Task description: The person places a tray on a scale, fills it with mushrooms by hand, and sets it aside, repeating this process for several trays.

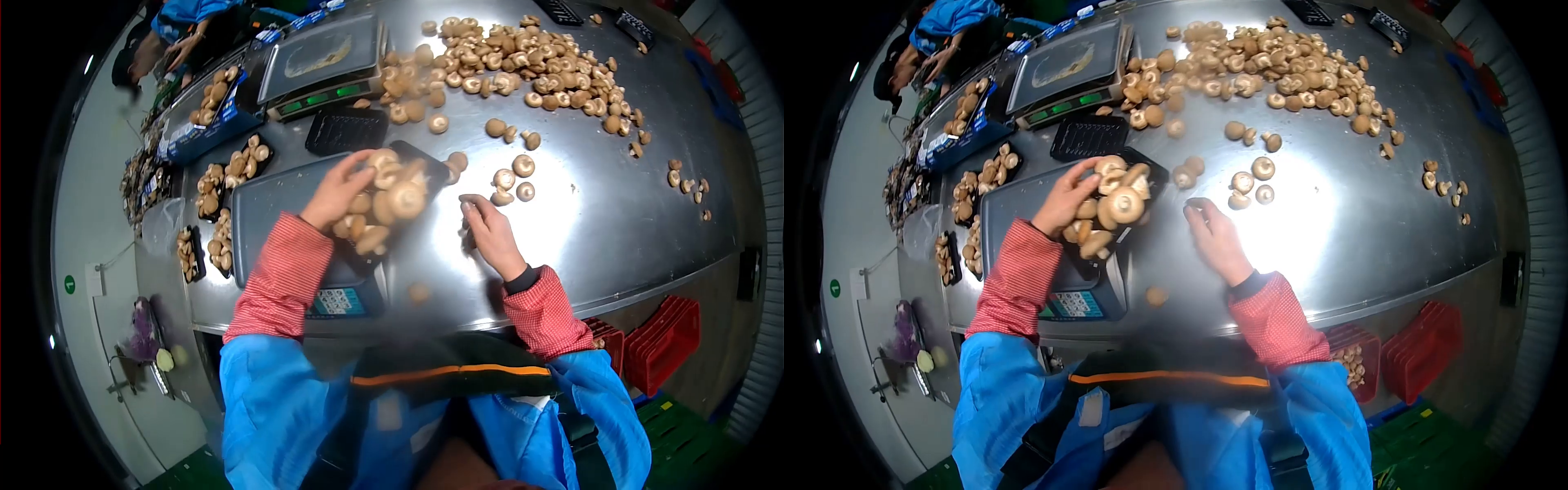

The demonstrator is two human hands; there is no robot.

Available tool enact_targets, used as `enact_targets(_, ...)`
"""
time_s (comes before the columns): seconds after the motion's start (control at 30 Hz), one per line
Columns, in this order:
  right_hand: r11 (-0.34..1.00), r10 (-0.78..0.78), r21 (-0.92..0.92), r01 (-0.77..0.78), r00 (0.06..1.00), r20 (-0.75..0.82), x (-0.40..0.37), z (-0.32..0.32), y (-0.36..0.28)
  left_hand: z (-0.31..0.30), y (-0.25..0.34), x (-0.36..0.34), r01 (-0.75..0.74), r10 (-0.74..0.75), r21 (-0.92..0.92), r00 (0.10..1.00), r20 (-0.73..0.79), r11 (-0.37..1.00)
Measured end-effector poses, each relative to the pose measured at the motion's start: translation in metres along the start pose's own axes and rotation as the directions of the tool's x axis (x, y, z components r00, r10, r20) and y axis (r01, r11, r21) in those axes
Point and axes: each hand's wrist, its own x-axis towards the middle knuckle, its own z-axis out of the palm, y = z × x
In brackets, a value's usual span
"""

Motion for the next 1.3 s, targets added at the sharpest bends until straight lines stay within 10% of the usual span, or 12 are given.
enact_targets(0.17, 0.781, -0.073, -0.543, 0.309, 0.909, 0.411, -0.037, 0.035, 0.028, -0.076, -0.022, -0.029, 0.011, -0.007, 0.062, 0.998, -0.067, 0.998)
enact_targets(0.37, 0.766, -0.167, -0.401, 0.502, 0.758, 0.63, -0.076, 0.101, 0.077, -0.12, -0.028, -0.048, -0.08, 0.191, 0.598, 0.973, -0.125, 0.798)
enact_targets(0.53, 0.951, -0.011, -0.29, 0.103, 0.954, 0.3, -0.016, 0.074, -0.01, -0.135, -0.039, -0.056, -0.181, 0.427, 0.719, 0.887, -0.176, 0.671)
enact_targets(0.77, 0.715, -0.625, -0.174, 0.677, 0.731, 0.273, 0.058, 0.147, -0.139, -0.131, -0.051, -0.09, -0.215, 0.528, 0.548, 0.676, -0.514, 0.809)
enact_targets(1.0, 0.553, -0.713, -0.311, 0.773, 0.632, 0.304, 0.089, 0.19, -0.13, -0.133, -0.062, -0.122, -0.221, 0.537, 0.519, 0.591, -0.602, 0.826)
enact_targets(1.13, 0.807, -0.421, -0.431, 0.404, 0.905, 0.059, 0.099, 0.137, -0.066, -0.148, -0.088, -0.148, -0.206, 0.452, 0.412, 0.565, -0.691, 0.888)
enact_targets(1.2, 0.572, -0.233, -0.77, 0.282, 0.956, 0.177, 0.09, 0.123, -0.028, -0.149, -0.096, -0.158, -0.19, 0.369, 0.318, 0.547, -0.751, 0.929)
enact_targets(1.3, 0.635, -0.162, -0.686, 0.355, 0.929, 0.332, 0.069, 0.132, 0.007, -0.148, -0.097, -0.164, -0.229, 0.313, 0.22, 0.559, -0.767, 0.948)
